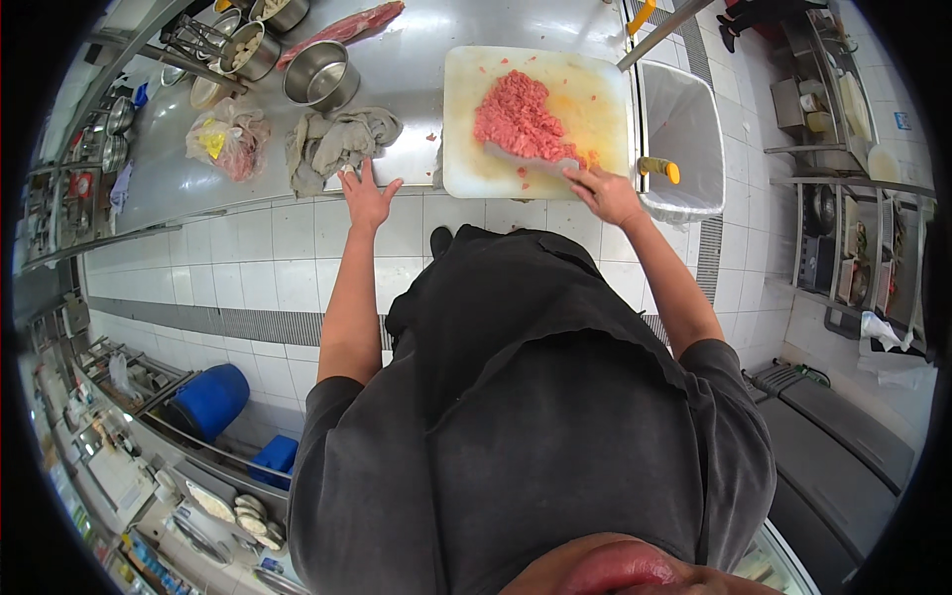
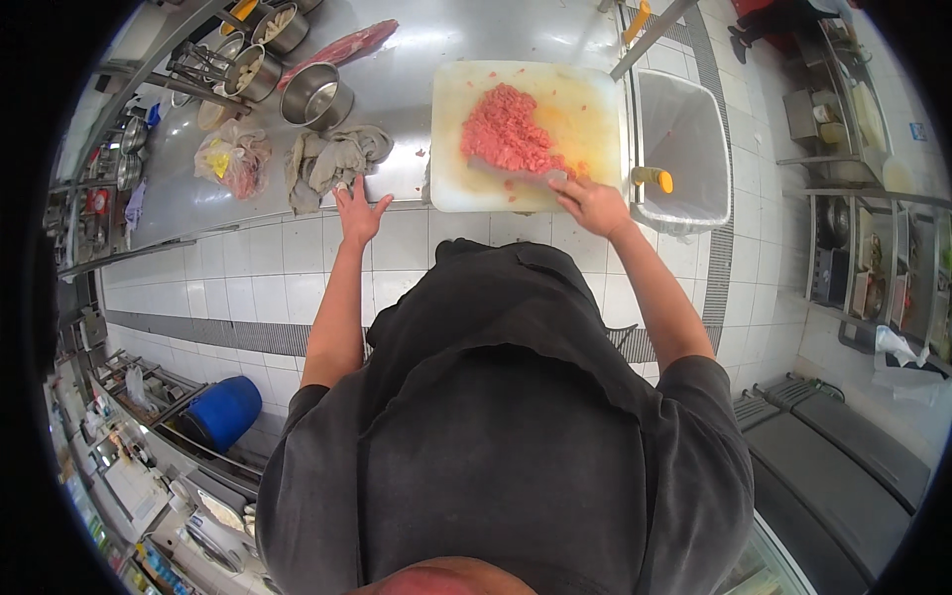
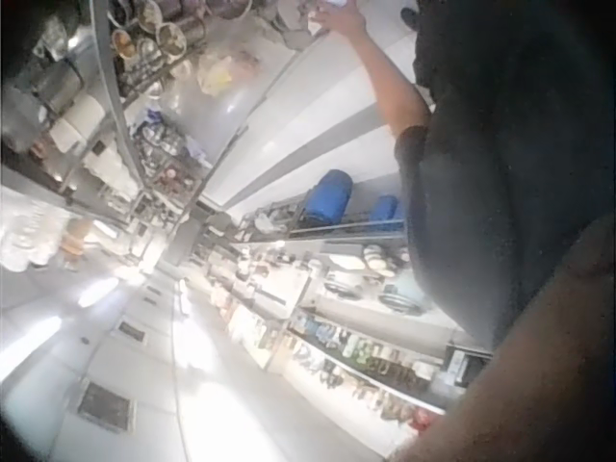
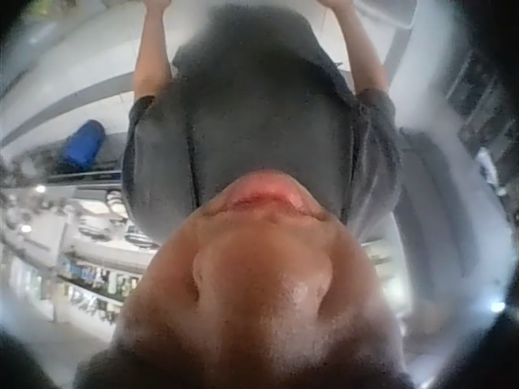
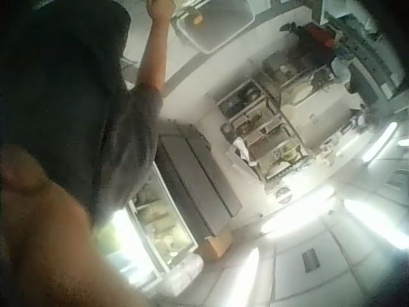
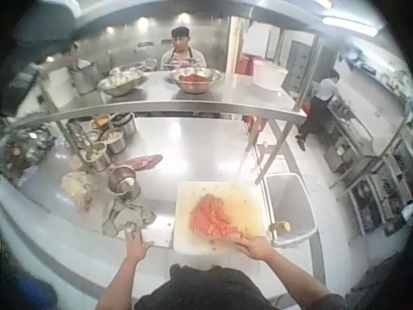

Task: The person chops red meat on a white cutting board using a cleaver and moves some meat into a metal bowl by hand.

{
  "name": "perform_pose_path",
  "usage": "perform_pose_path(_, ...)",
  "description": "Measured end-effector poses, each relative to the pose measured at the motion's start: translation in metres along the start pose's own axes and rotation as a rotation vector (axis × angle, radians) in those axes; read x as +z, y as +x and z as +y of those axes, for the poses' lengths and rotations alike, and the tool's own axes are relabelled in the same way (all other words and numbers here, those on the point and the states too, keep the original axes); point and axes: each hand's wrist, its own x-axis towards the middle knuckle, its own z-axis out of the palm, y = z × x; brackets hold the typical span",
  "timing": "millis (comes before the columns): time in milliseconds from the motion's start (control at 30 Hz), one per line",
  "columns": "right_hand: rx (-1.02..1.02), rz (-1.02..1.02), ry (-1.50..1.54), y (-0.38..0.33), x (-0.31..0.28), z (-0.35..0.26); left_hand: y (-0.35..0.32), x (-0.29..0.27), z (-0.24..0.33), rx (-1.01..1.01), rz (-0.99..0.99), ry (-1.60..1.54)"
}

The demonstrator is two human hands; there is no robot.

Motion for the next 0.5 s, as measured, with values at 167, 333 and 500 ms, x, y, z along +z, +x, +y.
perform_pose_path(167,0.282,-0.040,0.087,0.030,-0.017,0.038,0.001,-0.001,0.000,-0.004,-0.004,-0.006)
perform_pose_path(333,0.684,-0.215,1.049,0.036,-0.028,0.045,-0.001,-0.001,0.000,-0.005,-0.009,-0.004)
perform_pose_path(500,0.667,-0.097,1.021,0.046,-0.044,0.008,-0.002,-0.004,0.003,-0.031,-0.028,-0.001)
